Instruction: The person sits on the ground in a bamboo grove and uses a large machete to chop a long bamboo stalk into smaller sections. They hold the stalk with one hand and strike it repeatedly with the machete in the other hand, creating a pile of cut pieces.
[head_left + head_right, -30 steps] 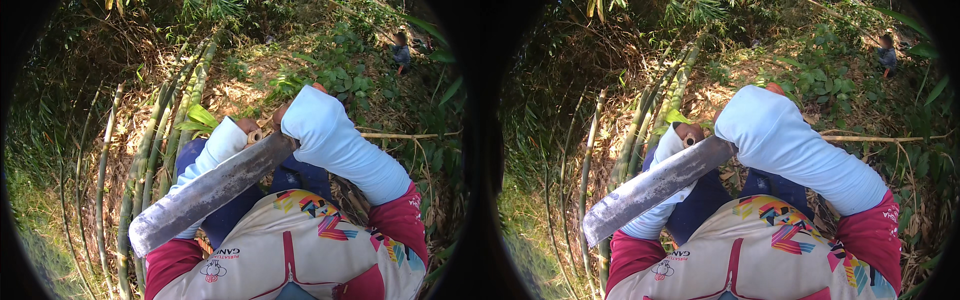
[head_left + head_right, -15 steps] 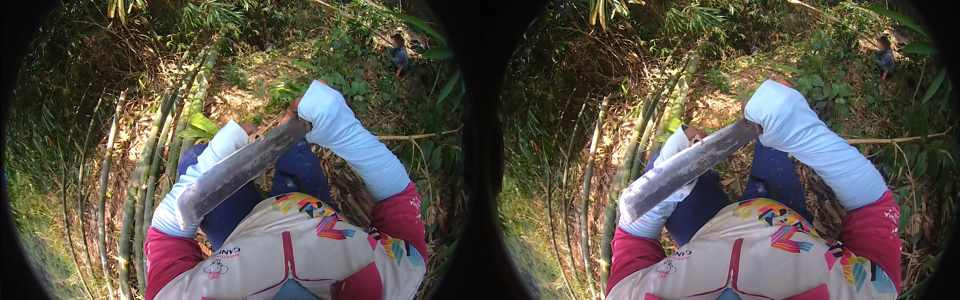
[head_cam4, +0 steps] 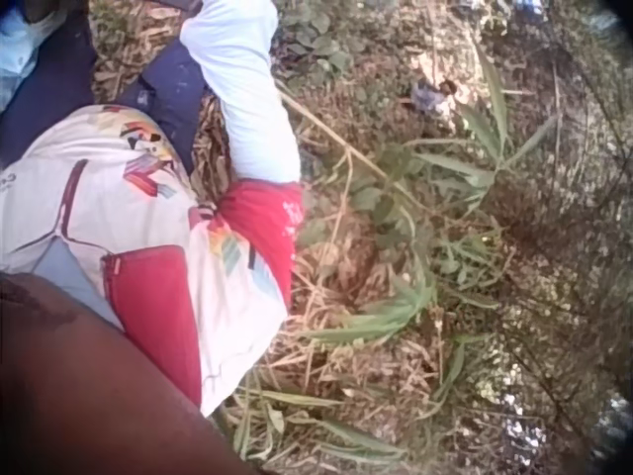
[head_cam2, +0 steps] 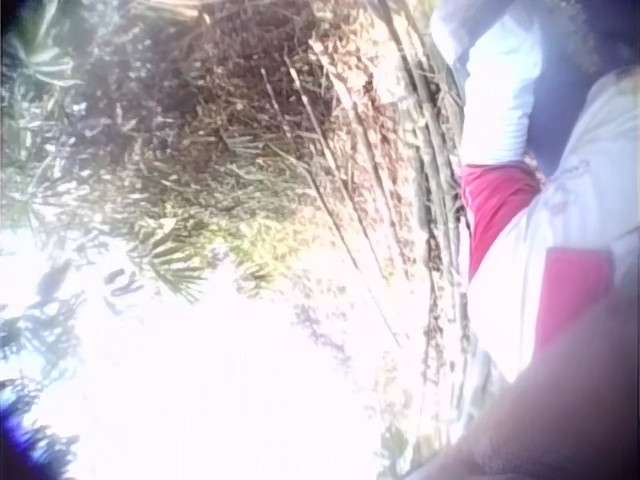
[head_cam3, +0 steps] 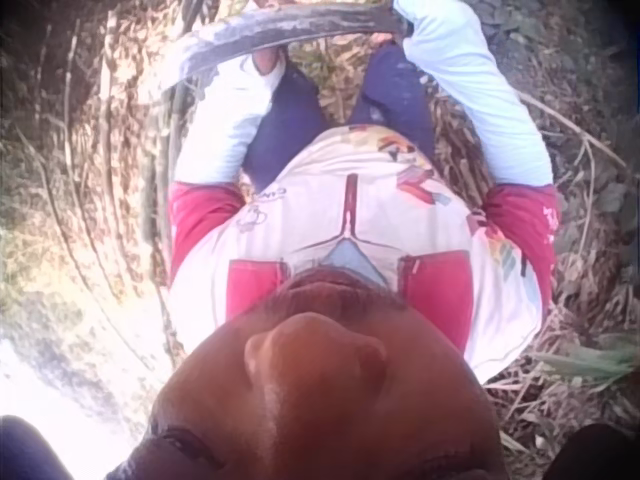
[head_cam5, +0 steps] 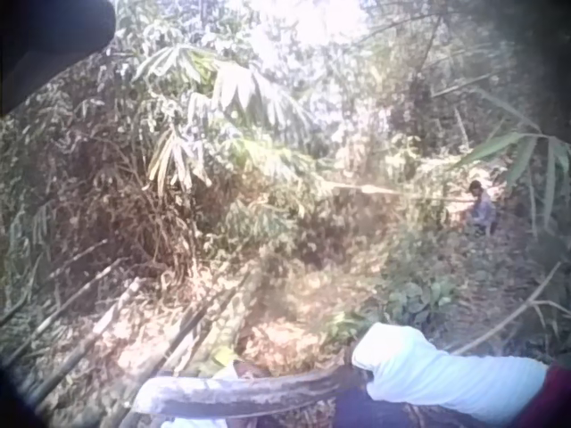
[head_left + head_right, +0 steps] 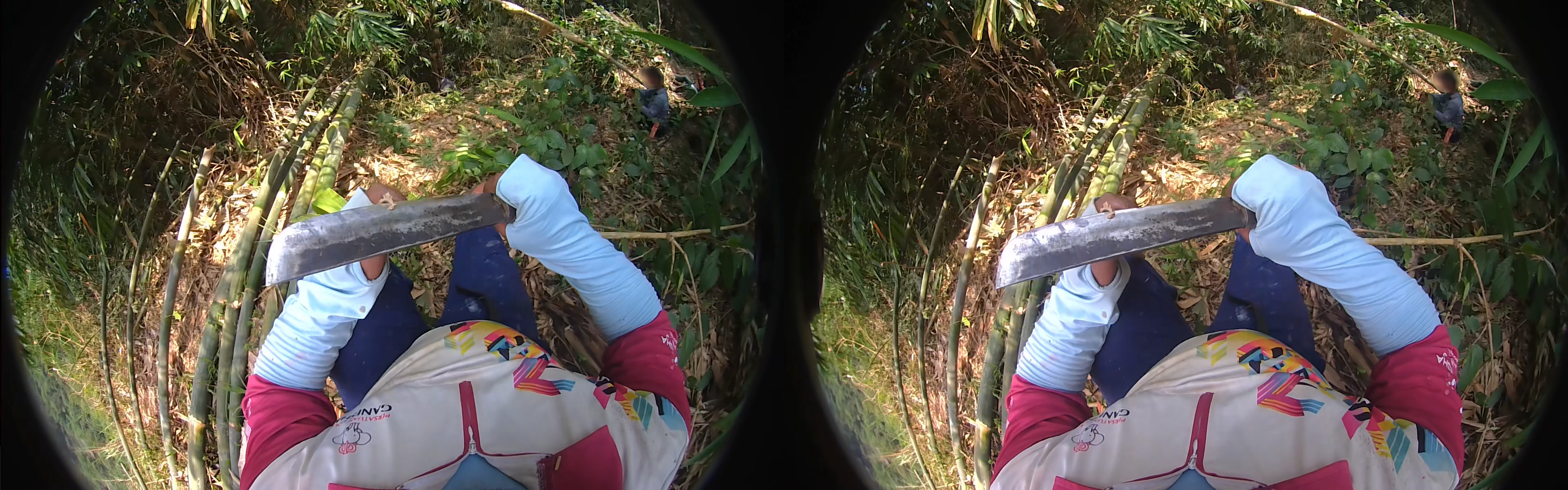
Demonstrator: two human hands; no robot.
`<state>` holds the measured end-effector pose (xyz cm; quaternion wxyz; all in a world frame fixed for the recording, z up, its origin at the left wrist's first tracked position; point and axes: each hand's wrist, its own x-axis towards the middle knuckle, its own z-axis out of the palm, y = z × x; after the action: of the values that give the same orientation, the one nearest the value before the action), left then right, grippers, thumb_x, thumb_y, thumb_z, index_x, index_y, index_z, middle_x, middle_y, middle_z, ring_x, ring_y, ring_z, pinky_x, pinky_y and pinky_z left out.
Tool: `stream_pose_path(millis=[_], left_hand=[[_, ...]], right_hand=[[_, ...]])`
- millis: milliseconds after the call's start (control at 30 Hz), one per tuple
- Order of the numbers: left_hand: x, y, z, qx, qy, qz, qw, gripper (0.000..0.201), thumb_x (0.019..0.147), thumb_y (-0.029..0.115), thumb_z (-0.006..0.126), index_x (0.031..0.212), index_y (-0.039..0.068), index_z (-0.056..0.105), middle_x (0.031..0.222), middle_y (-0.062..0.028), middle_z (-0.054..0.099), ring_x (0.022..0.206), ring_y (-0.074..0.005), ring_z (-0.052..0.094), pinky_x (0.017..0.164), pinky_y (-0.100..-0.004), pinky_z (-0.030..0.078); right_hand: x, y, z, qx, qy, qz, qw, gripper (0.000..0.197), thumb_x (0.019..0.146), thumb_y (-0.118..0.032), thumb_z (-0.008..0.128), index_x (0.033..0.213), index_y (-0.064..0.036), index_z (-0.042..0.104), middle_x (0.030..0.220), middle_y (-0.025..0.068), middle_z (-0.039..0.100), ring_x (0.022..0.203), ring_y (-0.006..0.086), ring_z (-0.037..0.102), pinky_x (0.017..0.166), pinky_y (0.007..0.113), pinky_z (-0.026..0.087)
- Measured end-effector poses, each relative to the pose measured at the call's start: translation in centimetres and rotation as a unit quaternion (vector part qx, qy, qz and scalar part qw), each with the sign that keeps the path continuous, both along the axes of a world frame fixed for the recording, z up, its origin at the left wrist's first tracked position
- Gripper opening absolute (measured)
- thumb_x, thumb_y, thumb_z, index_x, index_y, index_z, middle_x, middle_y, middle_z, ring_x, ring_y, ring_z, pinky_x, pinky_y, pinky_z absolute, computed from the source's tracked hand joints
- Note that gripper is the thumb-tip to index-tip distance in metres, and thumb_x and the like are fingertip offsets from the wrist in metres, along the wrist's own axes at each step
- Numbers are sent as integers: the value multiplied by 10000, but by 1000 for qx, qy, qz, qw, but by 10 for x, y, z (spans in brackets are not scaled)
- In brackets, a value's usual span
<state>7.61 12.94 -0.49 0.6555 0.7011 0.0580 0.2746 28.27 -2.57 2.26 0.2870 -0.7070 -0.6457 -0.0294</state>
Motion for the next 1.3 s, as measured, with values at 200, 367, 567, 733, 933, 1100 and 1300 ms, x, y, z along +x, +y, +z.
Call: stream_pose_path(millis=[200, 367, 567, 733, 933, 1100, 1300], left_hand=[[0, 3, -2, 47, -11, 28, 998, 456, 916, 491, 551, 983, 41, 509, 731, 22, 438, 611, -49, 360, 523, -200, 265], [3, -7, 2, -113, 33, -14, 993, 495, 903, 505, 567, 1023, 27, 526, 752, 29, 467, 646, -56, 437, 557, -188, 343], [-4, -10, 6, -123, 85, -39, 988, 236, 944, 245, 564, 1084, 56, 554, 852, -7, 572, 718, -75, 552, 636, -234, 461], [-3, -22, 7, -78, 108, 52, 990, 130, 939, 158, 532, 1006, 61, 588, 783, 1, 574, 695, -38, 516, 621, -215, 421], [-1, -14, 32, -19, 162, -33, 986, 106, 906, 136, 545, 862, 72, 617, 717, 18, 560, 660, -18, 494, 564, -229, 396], [4, -17, 36, -143, 193, -25, 970, 128, 884, 125, 549, 822, 59, 639, 696, 18, 577, 616, -43, 504, 545, -238, 393], [0, -15, 28, -61, 147, -24, 987, 130, 865, 113, 550, 903, 36, 648, 747, 8, 600, 648, -74, 539, 581, -255, 423]], right_hand=[[-3, -3, -2, -29, 106, 112, 988, 304, 596, 15, 738, 886, -42, 666, 872, 125, 619, 809, 278, 635, 689, 342, 501], [-21, -2, 13, -30, 86, 70, 993, 331, 553, -79, 787, 853, -78, 649, 810, 124, 573, 768, 310, 594, 650, 377, 482], [-29, 4, 30, 0, -75, 73, 994, 377, 492, -21, 746, 849, -110, 664, 775, 81, 612, 750, 304, 592, 664, 384, 478], [-33, 12, 27, 21, -104, 73, 992, 232, 540, -123, 750, 751, -137, 653, 720, 59, 608, 774, 286, 608, 657, 396, 488], [-35, 17, 26, 21, -113, 73, 991, 233, 534, -137, 753, 743, -145, 650, 720, 54, 612, 754, 281, 607, 657, 398, 477], [-35, 20, 23, 25, -117, 88, 989, 284, 504, -81, 710, 772, -128, 631, 706, 57, 591, 715, 290, 576, 649, 395, 458], [-36, 20, 23, 37, -119, 104, 987, 319, 474, -43, 683, 777, -107, 609, 706, 66, 574, 700, 297, 564, 643, 399, 452]])
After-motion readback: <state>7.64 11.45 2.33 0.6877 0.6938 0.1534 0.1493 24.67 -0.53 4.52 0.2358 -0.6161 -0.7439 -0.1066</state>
